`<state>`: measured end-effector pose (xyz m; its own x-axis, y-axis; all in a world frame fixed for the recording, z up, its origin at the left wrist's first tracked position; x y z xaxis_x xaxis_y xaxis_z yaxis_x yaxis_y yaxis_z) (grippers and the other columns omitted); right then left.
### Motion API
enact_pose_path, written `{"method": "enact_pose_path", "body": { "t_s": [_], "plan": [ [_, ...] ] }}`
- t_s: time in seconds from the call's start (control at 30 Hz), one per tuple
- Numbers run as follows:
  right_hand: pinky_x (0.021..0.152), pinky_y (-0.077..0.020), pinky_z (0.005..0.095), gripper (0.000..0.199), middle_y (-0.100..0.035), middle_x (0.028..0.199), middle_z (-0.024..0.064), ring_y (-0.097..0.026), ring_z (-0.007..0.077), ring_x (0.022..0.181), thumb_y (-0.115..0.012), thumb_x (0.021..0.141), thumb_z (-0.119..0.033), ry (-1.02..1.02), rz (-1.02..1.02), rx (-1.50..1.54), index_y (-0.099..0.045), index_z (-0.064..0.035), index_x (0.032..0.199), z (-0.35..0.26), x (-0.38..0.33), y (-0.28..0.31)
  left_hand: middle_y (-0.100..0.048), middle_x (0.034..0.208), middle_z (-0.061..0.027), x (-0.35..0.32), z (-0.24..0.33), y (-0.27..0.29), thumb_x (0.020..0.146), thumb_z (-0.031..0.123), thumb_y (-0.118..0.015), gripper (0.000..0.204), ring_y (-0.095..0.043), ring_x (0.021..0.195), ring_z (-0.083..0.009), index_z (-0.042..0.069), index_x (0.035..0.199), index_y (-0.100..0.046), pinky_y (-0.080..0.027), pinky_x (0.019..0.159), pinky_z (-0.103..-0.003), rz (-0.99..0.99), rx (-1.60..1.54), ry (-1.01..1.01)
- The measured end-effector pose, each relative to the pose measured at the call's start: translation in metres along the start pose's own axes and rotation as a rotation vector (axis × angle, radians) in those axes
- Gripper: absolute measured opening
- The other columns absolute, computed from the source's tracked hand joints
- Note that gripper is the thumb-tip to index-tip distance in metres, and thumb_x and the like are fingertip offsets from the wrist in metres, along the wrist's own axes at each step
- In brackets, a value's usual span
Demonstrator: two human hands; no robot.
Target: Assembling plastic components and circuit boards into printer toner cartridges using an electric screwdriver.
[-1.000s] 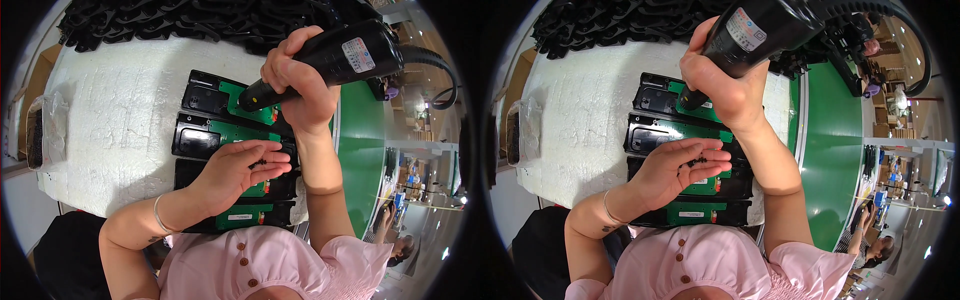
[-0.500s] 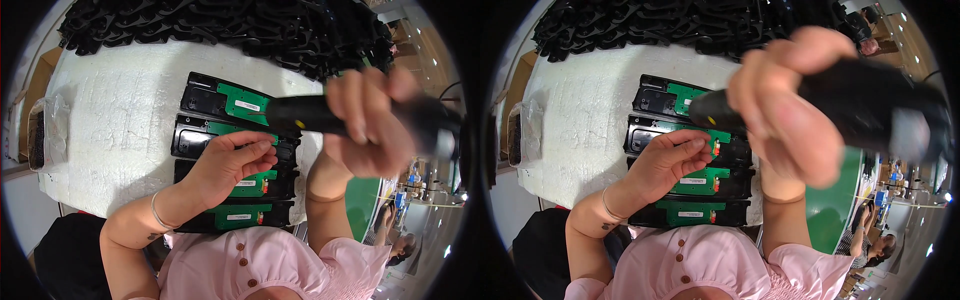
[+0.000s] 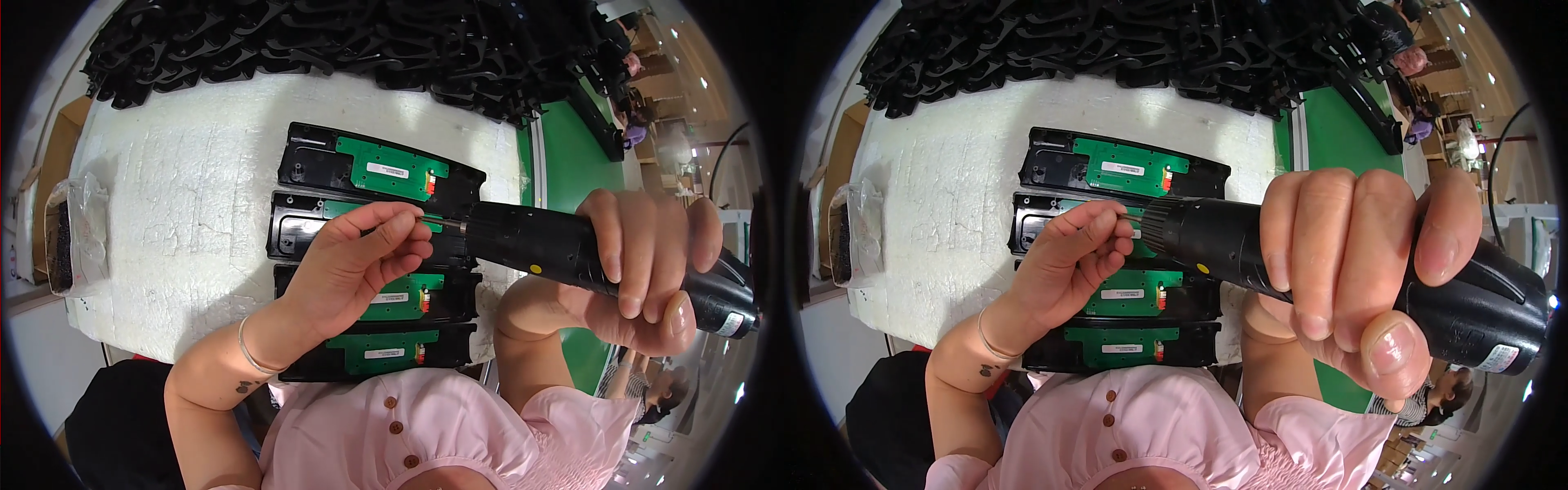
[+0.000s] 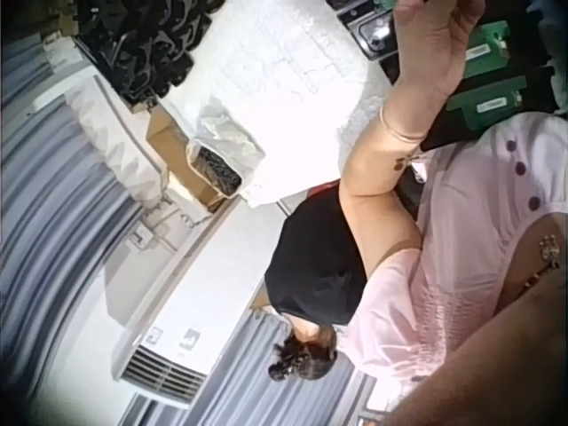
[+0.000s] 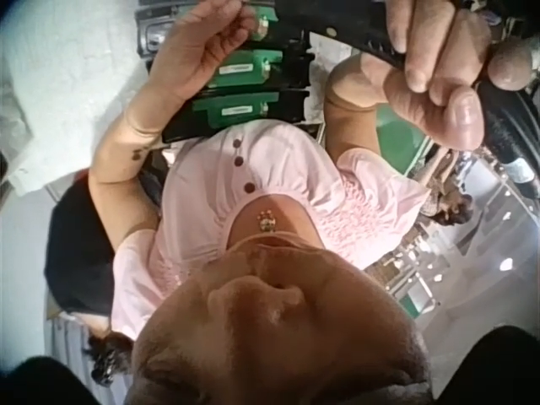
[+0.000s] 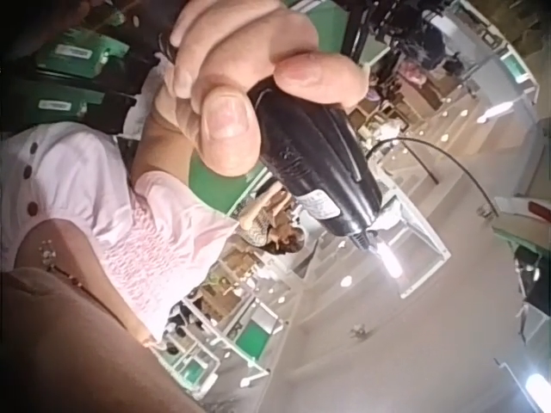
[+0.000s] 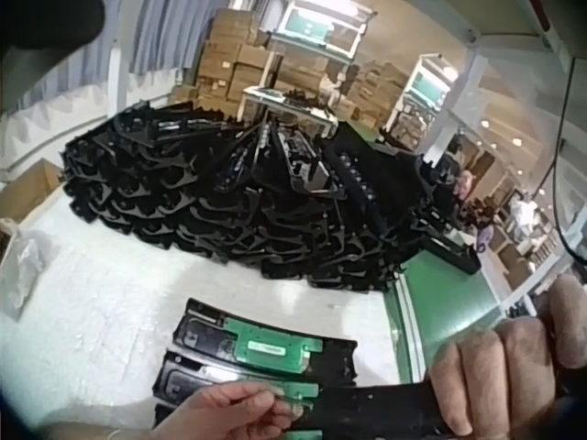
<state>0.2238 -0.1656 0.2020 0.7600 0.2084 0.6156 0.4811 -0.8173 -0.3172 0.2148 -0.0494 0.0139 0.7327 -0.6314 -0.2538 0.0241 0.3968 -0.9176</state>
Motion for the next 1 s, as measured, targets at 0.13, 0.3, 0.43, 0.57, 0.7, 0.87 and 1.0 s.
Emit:
{"method": "enact_pose_path", "body": {
  "t_s": [0.13, 0.3, 0.43, 0.57, 0.7, 0.87, 1.0],
  "plan": [
    [0.062, -0.0401, 0.0208, 0.023, -0.051, 0.056, -0.0073, -0.052, 0.0042, 0.052, -0.057, 0.067, -0.003, 0.002, -0.007, 0.024, -0.044, -0.0104, 0.084, 0.001, -0.001, 0.0, -0.062, 0.09, -0.0052, 0.0, -0.001, -0.003, 0.089, 0.017, -0.053, 0.02, -0.061, 0.081, -0.0119, 0.003, 0.103, -0.057, -0.051, 0.071, -0.021, -0.033, -0.039, 0.015],
    [0.061, -0.0403, 0.02, 0.023, -0.051, 0.055, -0.0076, -0.052, 0.0038, 0.05, -0.057, 0.067, -0.003, -0.017, -0.031, -0.001, -0.043, -0.011, 0.083, 0.0, -0.001, -0.005, -0.062, 0.088, -0.0045, 0.001, -0.003, -0.003, 0.089, 0.018, -0.054, 0.02, -0.061, 0.078, -0.0112, 0.003, 0.102, -0.057, -0.051, 0.069, -0.021, -0.048, -0.027, 0.045],
    [0.06, -0.04, 0.0187, 0.024, -0.051, 0.055, -0.0076, -0.052, 0.0037, 0.05, -0.056, 0.066, -0.002, -0.06, -0.031, -0.027, -0.043, -0.0112, 0.083, 0.005, -0.002, -0.009, -0.061, 0.092, -0.0081, 0.001, -0.01, 0.002, 0.089, 0.022, -0.053, 0.025, -0.061, 0.084, -0.015, 0.001, 0.103, -0.056, -0.051, 0.074, -0.022, -0.188, -0.107, 0.129],
    [0.055, -0.0325, 0.0226, 0.04, -0.044, 0.06, -0.0073, -0.044, 0.0069, 0.053, -0.051, 0.063, 0.003, 0.018, -0.159, -0.164, -0.044, -0.0064, 0.101, 0.024, 0.004, 0.012, -0.058, 0.101, -0.0156, 0.002, -0.016, -0.024, 0.09, 0.025, -0.05, 0.034, -0.059, 0.095, -0.0227, -0.004, 0.108, -0.051, -0.049, 0.084, -0.027, -0.056, -0.191, 0.242],
    [0.049, -0.0385, 0.0281, 0.025, -0.048, 0.063, 0.0049, -0.043, 0.0126, 0.049, -0.051, 0.07, 0.001, -0.085, 0.229, -0.187, -0.045, 0.0004, 0.094, 0.075, 0.002, 0.047, -0.05, 0.117, -0.0247, -0.005, -0.034, -0.002, 0.095, 0.024, -0.036, 0.04, -0.051, 0.11, -0.0337, -0.005, 0.123, -0.04, -0.044, 0.094, -0.033, 0.074, -0.128, 0.318],
    [0.05, -0.0402, 0.0278, 0.023, -0.05, 0.063, 0.0059, -0.045, 0.0133, 0.049, -0.052, 0.068, 0.002, -0.126, 0.272, -0.201, -0.046, 0.0017, 0.091, 0.089, 0.0, 0.058, -0.057, 0.105, -0.0226, -0.006, -0.026, -0.011, 0.096, 0.021, -0.034, 0.034, -0.057, 0.1, -0.0327, -0.004, 0.117, -0.044, -0.049, 0.087, -0.033, -0.028, 0.022, 0.234],
    [0.049, -0.0399, 0.0275, 0.023, -0.05, 0.062, 0.0059, -0.045, 0.0131, 0.048, -0.052, 0.068, 0.002, -0.142, 0.279, -0.213, -0.046, 0.0021, 0.089, 0.093, 0.003, 0.058, -0.062, 0.09, -0.0155, -0.009, -0.02, -0.016, 0.095, 0.021, -0.038, 0.026, -0.062, 0.086, -0.0271, -0.001, 0.102, -0.05, -0.053, 0.072, -0.028, -0.04, 0.082, 0.226]
  ]
}}
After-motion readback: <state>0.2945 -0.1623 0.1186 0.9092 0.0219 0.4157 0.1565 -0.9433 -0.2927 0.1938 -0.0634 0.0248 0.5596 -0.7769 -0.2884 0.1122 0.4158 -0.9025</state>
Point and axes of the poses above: each hand's wrist, its own x-axis towards the middle knuckle, its own y-axis out of the back of the hand, z = x × y, the point moved 7 cm from there along x, towards the middle knuckle
